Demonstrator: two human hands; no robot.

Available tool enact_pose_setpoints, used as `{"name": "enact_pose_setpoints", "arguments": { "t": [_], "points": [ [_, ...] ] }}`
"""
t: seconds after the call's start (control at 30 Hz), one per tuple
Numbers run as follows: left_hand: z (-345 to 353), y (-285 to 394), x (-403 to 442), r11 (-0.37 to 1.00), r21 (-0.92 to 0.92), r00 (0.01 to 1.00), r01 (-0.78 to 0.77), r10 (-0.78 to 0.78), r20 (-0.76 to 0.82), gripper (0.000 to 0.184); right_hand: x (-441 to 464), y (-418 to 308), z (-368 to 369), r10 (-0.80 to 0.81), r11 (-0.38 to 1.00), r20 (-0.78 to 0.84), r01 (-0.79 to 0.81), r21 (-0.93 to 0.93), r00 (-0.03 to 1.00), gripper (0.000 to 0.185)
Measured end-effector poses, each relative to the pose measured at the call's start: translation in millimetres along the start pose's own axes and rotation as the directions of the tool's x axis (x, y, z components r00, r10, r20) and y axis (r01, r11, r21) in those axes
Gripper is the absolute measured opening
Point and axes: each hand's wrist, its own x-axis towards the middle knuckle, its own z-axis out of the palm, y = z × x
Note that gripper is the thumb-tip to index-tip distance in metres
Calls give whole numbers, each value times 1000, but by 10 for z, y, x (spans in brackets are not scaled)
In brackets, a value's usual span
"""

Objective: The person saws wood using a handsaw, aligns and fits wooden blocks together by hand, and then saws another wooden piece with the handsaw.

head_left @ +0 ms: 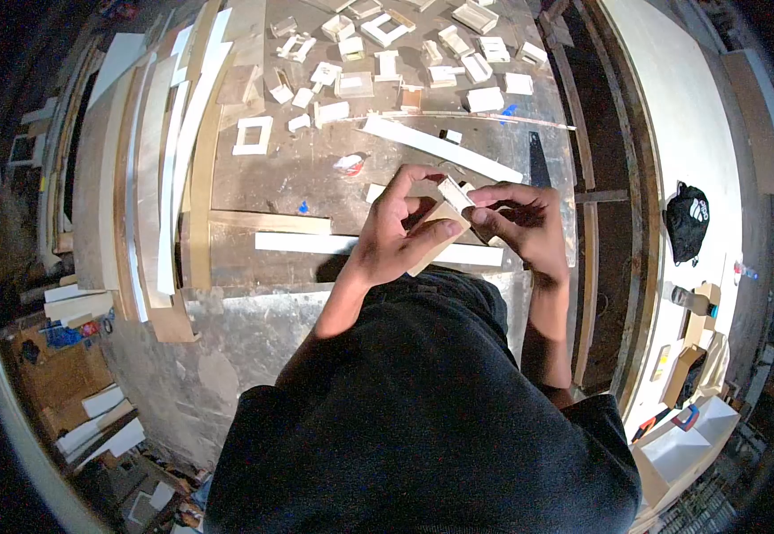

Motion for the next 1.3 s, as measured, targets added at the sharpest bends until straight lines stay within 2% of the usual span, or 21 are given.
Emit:
{"name": "enact_pose_setpoints", "arguments": {
  "t": [0.13, 0.2, 0.27, 0.5, 0.7, 0.8, 0.87, 0.9, 1.03, 1.13, 1.2, 1.3],
  "points": [
    [16, 12, -11, 1000, -3, 1000, -20, 20, -5, 59, -10, -16, 50, -31, 999, -25, 31, -10, 999, 18],
    [18, 31, -19, 999, 3, 999, -35, 35, -5, 60, -16, -44, 63, 23, 1000, -28, -22, 11, 999, 18],
    [19, 88, -33, 999, -17, 1000, 30, -30, 6, 61, -24, -55, 71, 17, 1000, -28, -17, 21, 999, 19],
    [14, 85, -60, 999, -34, 1000, -8, 8, -11, 59, -46, -69, 80, -1, 1000, -5, 1, -19, 1000, 20],
    [24, 84, -59, 997, -64, 999, 43, -43, 2, 58, -47, -46, 73, -28, 999, -23, 28, -27, 999, 18],
    [53, 87, -57, 999, -52, 999, 16, -19, -48, 53, -66, -38, 85, -20, 1000, -45, 21, 23, 999, 22],
    [27, 42, -60, 995, -42, 995, 91, -93, -34, 41, -73, -15, 85, -14, 999, -61, 16, 31, 998, 24],
    [10, 55, -68, 995, -42, 995, 91, -92, -34, 41, -78, -9, 85, -6, 999, -78, 9, 41, 997, 26],
    [25, 171, -95, 987, 86, 991, 134, -132, -35, 28, -105, -39, 103, 21, 997, -96, -14, 70, 995, 27],
    [41, 96, -95, 977, 160, 988, 140, -128, -81, 26, -117, -11, 76, 0, 1000, -96, 3, 30, 995, 27],
    [54, 61, -89, 968, 204, 987, 143, -124, -102, 27, -110, -18, 51, -82, 971, -38, 71, -226, 996, 28],
    [94, 88, -87, 961, 255, 989, 107, -77, -128, 21, -98, -34, 60, -149, 935, -18, 135, -327, 989, 27]
  ]
}}
